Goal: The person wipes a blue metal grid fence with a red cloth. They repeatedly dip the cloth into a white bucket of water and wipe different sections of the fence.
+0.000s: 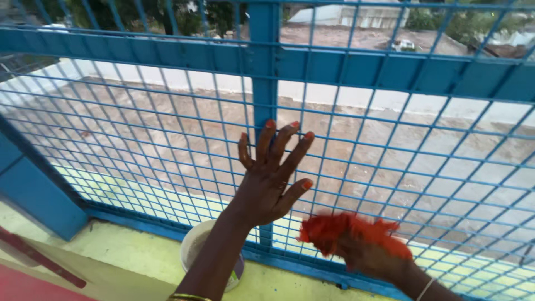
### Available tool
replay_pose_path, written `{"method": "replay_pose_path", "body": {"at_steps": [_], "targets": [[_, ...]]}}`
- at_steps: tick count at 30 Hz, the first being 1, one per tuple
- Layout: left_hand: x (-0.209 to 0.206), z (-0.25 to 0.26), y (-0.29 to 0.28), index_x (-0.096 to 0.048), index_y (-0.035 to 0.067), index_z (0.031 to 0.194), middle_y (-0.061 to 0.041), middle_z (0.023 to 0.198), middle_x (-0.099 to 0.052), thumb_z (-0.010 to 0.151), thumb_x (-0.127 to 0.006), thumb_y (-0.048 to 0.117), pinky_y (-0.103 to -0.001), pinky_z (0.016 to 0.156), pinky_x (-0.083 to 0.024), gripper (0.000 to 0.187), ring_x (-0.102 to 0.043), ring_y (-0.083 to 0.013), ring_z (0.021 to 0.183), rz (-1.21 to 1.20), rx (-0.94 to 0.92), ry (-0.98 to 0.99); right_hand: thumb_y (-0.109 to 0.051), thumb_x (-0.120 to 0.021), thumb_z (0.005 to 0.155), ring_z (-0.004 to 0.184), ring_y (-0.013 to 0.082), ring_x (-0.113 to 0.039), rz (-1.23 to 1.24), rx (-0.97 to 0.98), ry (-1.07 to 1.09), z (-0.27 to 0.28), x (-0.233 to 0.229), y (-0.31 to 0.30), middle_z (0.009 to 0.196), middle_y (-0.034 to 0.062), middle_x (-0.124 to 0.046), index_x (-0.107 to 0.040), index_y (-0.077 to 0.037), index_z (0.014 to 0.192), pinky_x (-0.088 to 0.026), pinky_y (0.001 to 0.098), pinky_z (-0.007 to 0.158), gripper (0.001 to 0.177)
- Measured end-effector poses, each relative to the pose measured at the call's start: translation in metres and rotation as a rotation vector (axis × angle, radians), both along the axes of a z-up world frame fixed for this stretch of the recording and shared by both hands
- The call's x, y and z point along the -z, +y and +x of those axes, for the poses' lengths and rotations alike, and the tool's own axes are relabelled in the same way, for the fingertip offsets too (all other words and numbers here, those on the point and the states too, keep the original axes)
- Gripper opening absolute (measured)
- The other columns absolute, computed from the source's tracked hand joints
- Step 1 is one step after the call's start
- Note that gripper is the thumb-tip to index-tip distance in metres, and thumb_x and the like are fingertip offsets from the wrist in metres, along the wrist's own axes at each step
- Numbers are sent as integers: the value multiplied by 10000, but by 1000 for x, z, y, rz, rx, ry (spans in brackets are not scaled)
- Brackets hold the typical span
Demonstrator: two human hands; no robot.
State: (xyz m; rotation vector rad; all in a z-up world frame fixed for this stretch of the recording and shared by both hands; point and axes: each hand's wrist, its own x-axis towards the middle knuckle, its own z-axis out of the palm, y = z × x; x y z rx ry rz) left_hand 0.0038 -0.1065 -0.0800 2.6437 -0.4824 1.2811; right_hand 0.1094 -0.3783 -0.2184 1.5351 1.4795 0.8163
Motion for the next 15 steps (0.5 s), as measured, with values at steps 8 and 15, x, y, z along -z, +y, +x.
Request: {"method": "replay_pose_path", "body": {"at_steps": [8,15], "targets": [[-4,-13,3,-271,251,1659,-63,1747,-203,1079,-397,558,-558,1237,209,668,39,-275,1630,5,2,9,-473,-359,959,1165,267,-714,338,-146,-861,11,-41,45,1549,19,-588,-180,-223,1635,-532,526,1024,742],[-8,-24,36,-209,239,1683,-34,1785,-184,1088,-353,595,-570,1307,137,709,-24,-266,1684,-74,171,185,-449,-610,888,1126,292,-629,666,154,334,-24,-107,94,1529,27,-477,-596,-293,1303,-414,779,994,443]]}}
